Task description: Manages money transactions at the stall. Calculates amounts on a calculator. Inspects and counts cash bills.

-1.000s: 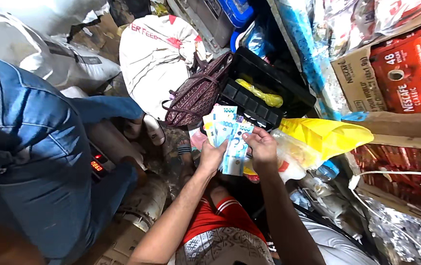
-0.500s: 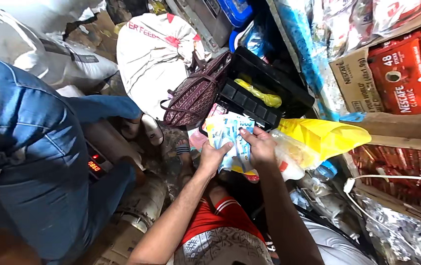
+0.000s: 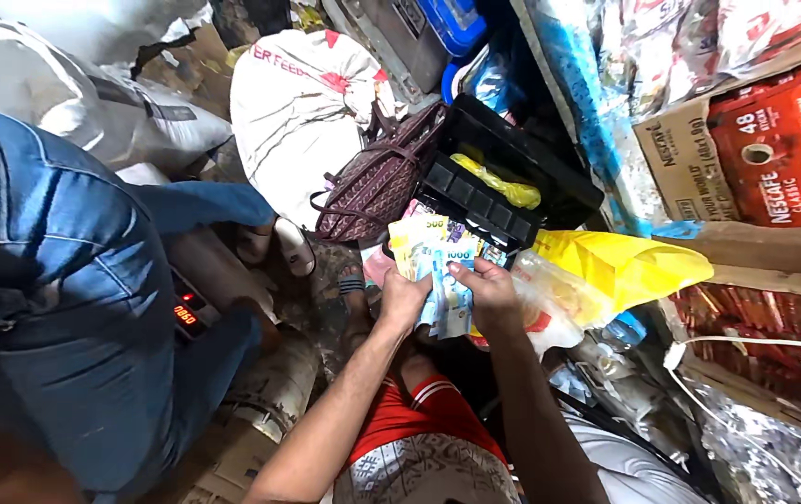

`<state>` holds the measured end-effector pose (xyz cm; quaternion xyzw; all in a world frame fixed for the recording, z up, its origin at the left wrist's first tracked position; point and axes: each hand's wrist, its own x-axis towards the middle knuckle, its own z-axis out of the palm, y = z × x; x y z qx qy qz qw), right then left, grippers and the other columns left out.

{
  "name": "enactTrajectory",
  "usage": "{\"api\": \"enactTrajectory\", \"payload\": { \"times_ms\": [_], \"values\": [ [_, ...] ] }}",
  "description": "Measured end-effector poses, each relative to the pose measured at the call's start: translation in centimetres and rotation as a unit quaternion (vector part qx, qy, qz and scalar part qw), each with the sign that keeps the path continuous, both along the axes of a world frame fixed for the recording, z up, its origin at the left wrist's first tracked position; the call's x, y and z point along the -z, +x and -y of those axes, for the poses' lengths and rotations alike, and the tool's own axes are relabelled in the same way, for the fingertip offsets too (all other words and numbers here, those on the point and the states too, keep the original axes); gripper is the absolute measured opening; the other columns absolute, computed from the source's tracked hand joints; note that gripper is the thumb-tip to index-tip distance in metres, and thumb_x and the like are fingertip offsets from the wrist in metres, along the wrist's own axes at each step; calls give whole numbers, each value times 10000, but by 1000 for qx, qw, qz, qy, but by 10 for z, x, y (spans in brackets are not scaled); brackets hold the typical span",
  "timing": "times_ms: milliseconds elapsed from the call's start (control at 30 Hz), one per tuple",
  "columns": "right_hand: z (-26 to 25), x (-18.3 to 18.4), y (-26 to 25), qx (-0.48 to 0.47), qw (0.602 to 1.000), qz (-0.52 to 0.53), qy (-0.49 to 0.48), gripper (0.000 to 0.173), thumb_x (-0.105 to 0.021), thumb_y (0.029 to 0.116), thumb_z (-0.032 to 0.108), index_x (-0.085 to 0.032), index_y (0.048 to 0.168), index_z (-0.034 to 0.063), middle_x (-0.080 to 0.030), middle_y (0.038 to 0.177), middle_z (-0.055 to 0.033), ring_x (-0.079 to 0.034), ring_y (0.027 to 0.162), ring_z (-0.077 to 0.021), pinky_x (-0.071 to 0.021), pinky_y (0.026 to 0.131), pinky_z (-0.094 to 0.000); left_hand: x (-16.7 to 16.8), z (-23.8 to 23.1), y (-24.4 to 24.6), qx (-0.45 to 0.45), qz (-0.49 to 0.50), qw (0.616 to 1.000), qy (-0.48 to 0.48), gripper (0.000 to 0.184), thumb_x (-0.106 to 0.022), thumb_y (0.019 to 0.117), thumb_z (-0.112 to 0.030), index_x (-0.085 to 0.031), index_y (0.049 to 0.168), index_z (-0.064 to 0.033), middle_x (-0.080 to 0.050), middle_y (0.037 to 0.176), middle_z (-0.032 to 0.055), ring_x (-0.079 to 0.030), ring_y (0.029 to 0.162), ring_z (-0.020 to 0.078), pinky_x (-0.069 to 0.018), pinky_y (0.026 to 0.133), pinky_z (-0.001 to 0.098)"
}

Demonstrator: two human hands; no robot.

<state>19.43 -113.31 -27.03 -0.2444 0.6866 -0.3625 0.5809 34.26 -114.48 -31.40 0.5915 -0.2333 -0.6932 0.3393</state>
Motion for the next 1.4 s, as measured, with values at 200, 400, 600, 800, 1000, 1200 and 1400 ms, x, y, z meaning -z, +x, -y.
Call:
{"api": "enactTrajectory", "payload": {
  "times_ms": [200, 400, 600, 800, 1000, 1200, 1400],
  "values": [
    [4, 7, -15, 69, 997, 26, -33, 281, -647, 1021, 229, -656, 1262, 86, -724, 1092, -107, -718, 923, -208, -620, 825, -439, 4, -2, 9, -25, -77, 997, -9, 286, -694, 983, -244, -667, 1180, -39, -745, 999, 120, -728, 863, 234, -623, 778, 421],
    [5, 0, -4, 12, 999, 32, -6, 263, -702, 973, 167, -690, 1213, 61, -741, 1032, -118, -721, 848, -204, -623, 758, -423, 2, -2, 3, 14, -5, 1000, -28, 269, -787, 877, -63, -677, 1121, -48, -743, 960, 78, -723, 828, 175, -623, 742, 365],
    [3, 3, -15, 59, 998, 6, -3, 277, -681, 999, 252, -681, 1224, 89, -735, 1051, -103, -722, 890, -208, -621, 798, -437, 3, -1, 8, -9, -59, 998, -13, 285, -670, 1001, -293, -681, 1152, -52, -746, 960, 119, -727, 814, 226, -623, 731, 405],
    [4, -8, -14, -7, 1000, 14, 7, 260, -721, 966, 192, -702, 1204, 88, -740, 1038, -107, -720, 851, -207, -620, 764, -419, -3, 1, 3, 11, -11, 999, -31, 193, -745, 915, -60, -681, 1096, -43, -746, 928, 82, -724, 783, 180, -623, 707, 364],
    [3, 1, -5, 23, 1000, -13, 10, 240, -722, 969, 247, -732, 1141, 81, -744, 1001, -106, -714, 838, -203, -613, 747, -421, 0, -2, -4, 11, 11, 999, -38, 296, -812, 847, -82, -682, 1112, -61, -743, 963, 75, -722, 827, 180, -624, 734, 382],
    [2, -4, -19, 47, 999, 23, -11, 274, -689, 993, 223, -675, 1228, 83, -731, 1061, -101, -721, 888, -203, -623, 803, -425, 4, -2, 6, -21, -57, 998, -31, 219, -695, 980, -216, -687, 1117, -47, -744, 942, 115, -725, 792, 220, -622, 708, 403],
    [1, 2, -7, 18, 1000, 2, 9, 249, -735, 958, 228, -728, 1151, 71, -745, 1006, -114, -718, 837, -210, -617, 757, -430, 0, -4, -3, 17, -3, 999, -41, 212, -767, 899, -90, -693, 1094, -54, -745, 921, 90, -721, 774, 192, -620, 695, 382]
  ]
}}
